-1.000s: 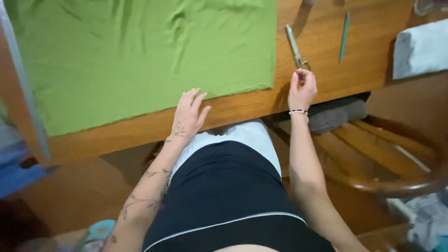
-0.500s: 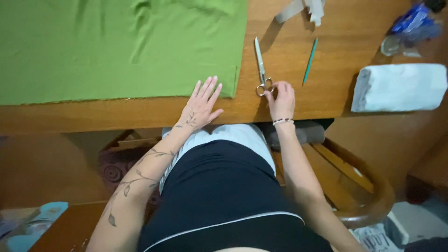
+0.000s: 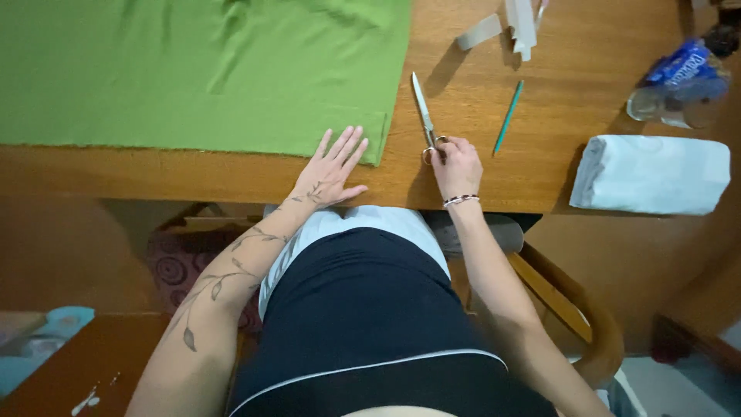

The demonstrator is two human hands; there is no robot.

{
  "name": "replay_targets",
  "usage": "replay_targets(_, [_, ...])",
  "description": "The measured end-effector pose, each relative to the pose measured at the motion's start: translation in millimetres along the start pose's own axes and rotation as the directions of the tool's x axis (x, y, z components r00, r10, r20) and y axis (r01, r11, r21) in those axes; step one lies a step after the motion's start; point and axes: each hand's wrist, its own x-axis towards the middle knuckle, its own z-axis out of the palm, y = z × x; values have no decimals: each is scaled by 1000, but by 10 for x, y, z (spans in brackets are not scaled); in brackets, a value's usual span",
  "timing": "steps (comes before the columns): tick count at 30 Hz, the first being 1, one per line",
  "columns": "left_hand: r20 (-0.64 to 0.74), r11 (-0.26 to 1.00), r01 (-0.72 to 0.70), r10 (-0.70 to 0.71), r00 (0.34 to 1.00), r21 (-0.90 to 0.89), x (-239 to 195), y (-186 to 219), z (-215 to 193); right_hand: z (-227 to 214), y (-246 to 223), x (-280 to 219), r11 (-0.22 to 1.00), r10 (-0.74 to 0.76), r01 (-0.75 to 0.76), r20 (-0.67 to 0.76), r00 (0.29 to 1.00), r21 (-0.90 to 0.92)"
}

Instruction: The person cuts a large piece of green fabric on a wooden table using scissors. They make a long straight cut down the center of the fabric, then fold the material and cut along the edge to trim it.

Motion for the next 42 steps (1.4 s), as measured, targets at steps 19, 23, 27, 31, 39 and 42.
replay_targets(19, [80, 991, 110, -104, 991, -72, 32, 336, 51, -784, 623, 980, 970, -242, 206, 447, 861, 127])
replay_targets(23, [22, 995, 73, -72, 997, -67, 89, 366, 64, -759, 729, 1187, 979, -199, 172, 735, 648, 112])
replay_targets(27, [-49, 986, 72, -80, 996, -150, 191, 390, 44, -699, 771, 1316, 975, -197, 186, 861, 469, 122])
replay_targets(31, [-86, 976, 126, -143, 986, -179, 300, 382, 8, -607, 722, 1470, 961, -208, 248, 910, 359, 121])
replay_targets(39, [-127, 991, 59, -74, 989, -119, 334, 319, 37, -307, 577, 1709, 954, -243, 227, 946, 213, 194])
replay_targets(42, [-128, 988, 57, -75, 989, -143, 336, 311, 34, -233, 534, 1744, 944, -267, 252, 941, 208, 212])
